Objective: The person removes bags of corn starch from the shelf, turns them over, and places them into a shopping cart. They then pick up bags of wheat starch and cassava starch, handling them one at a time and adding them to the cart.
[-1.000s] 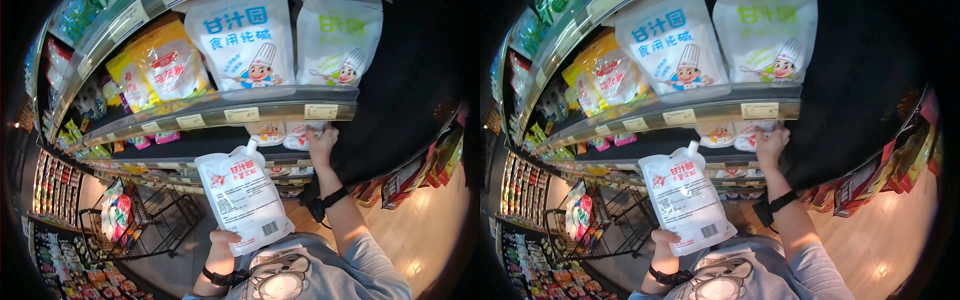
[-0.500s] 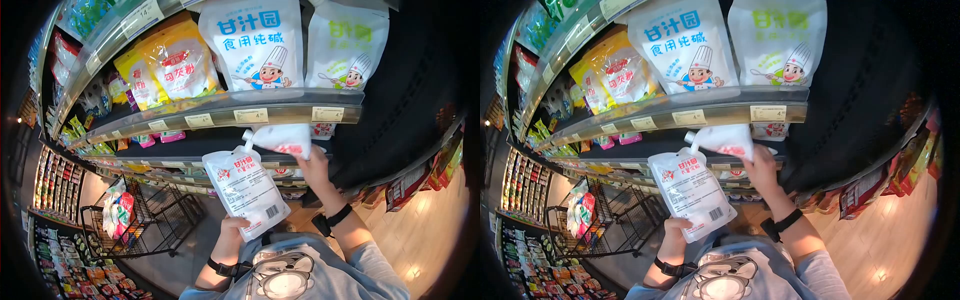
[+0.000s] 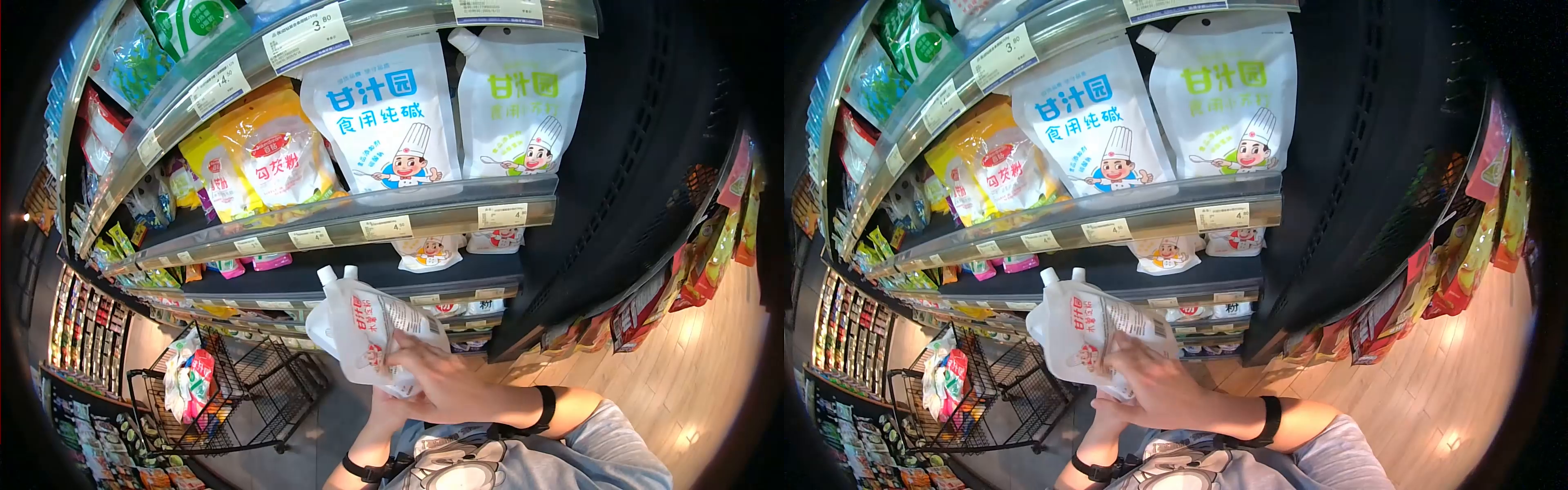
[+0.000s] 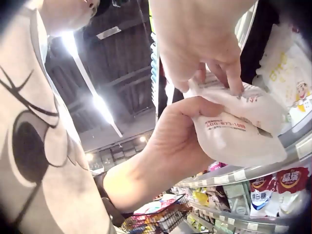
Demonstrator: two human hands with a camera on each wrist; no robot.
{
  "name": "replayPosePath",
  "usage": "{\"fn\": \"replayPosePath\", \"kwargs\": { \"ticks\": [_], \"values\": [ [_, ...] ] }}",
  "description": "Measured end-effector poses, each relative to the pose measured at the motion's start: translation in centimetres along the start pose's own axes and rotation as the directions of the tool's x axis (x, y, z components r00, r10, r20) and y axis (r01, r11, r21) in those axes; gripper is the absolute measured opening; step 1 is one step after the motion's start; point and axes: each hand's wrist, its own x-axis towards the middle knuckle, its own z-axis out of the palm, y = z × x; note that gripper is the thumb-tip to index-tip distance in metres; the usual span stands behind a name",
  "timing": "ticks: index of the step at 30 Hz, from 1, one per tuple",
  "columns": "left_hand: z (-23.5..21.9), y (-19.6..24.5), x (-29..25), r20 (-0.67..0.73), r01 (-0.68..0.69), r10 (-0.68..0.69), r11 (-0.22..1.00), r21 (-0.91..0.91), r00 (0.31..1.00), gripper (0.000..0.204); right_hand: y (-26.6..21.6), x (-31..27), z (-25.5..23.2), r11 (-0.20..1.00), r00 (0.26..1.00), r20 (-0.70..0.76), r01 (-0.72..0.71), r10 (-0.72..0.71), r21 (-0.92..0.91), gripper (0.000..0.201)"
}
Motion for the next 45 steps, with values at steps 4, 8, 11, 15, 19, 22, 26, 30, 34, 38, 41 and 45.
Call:
{"fn": "replayPosePath", "kwargs": {
  "ticks": [4, 8, 11, 15, 19, 22, 26, 30, 34, 38, 41, 45],
  "values": [
    [-1.3, 0.2, -0.6, 0.291, -0.35, 0.204, 0.672, 0.653, 0.935, 0.074, -0.5, -0.6, -1.1, 0.994, 0.988, 0.15, 0.029, -0.044, 0.101, 0.052],
    [-0.3, 1.0, -1.4, 0.159, -0.167, 0.104, 0.869, 0.465, 0.982, 0.073, -0.2, -0.8, -1.6, 0.979, 0.974, 0.211, 0.034, -0.078, 0.203, 0.047],
    [0.8, 1.6, -2.0, 0.068, -0.028, 0.009, 0.957, 0.288, 0.998, 0.073, 0.0, -1.2, -3.8, 0.955, 0.982, 0.174, -0.123, 0.078, 0.268, 0.035],
    [0.9, 1.9, -2.9, -0.001, 0.07, -0.072, 0.97, 0.231, 0.997, 0.075, 2.2, -1.6, -5.4, 0.973, 0.94, -0.258, -0.2, 0.225, 0.119, 0.043],
    [1.6, 1.7, -2.7, 0.066, 0.101, -0.113, 0.983, 0.156, 0.991, 0.077, 4.1, -3.1, -4.2, 0.594, 0.856, 0.172, -0.47, 0.488, 0.653, 0.061],
    [0.5, 1.5, -2.5, 0.118, 0.142, -0.154, 0.984, 0.11, 0.981, 0.077, 3.6, -3.5, -3.9, 0.219, 0.775, 0.428, -0.569, 0.464, 0.793, 0.059],
    [0.5, 1.4, -3.0, 0.079, 0.107, -0.119, 0.985, 0.135, 0.99, 0.071, 4.1, -3.9, -3.2, 0.13, 0.779, 0.436, -0.541, 0.451, 0.831, 0.06],
    [1.0, 2.1, -4.0, 0.048, 0.105, -0.116, 0.977, 0.185, 0.992, 0.071, 5.0, -4.1, -2.5, 0.064, 0.798, 0.449, -0.513, 0.402, 0.856, 0.06],
    [0.3, 2.6, -4.8, 0.085, 0.082, -0.102, 0.974, 0.209, 0.991, 0.073, 4.5, -3.7, -1.9, 0.016, 0.79, 0.5, -0.54, 0.355, 0.841, 0.06],
    [-0.4, 3.3, -5.4, 0.096, 0.044, -0.065, 0.976, 0.213, 0.993, 0.073, 4.4, -3.4, -0.7, -0.007, 0.761, 0.534, -0.572, 0.369, 0.82, 0.06],
    [-1.6, 4.2, -6.4, 0.089, 0.026, -0.043, 0.982, 0.187, 0.995, 0.072, 3.1, -2.4, 0.6, -0.023, 0.724, 0.571, -0.611, 0.387, 0.791, 0.061],
    [-3.5, 6.2, -8.6, -0.006, 0.002, -0.001, 0.979, 0.202, 1.0, 0.068, 2.6, -1.5, 3.5, 0.078, 0.782, 0.591, -0.614, 0.197, 0.786, 0.07]
  ]
}}
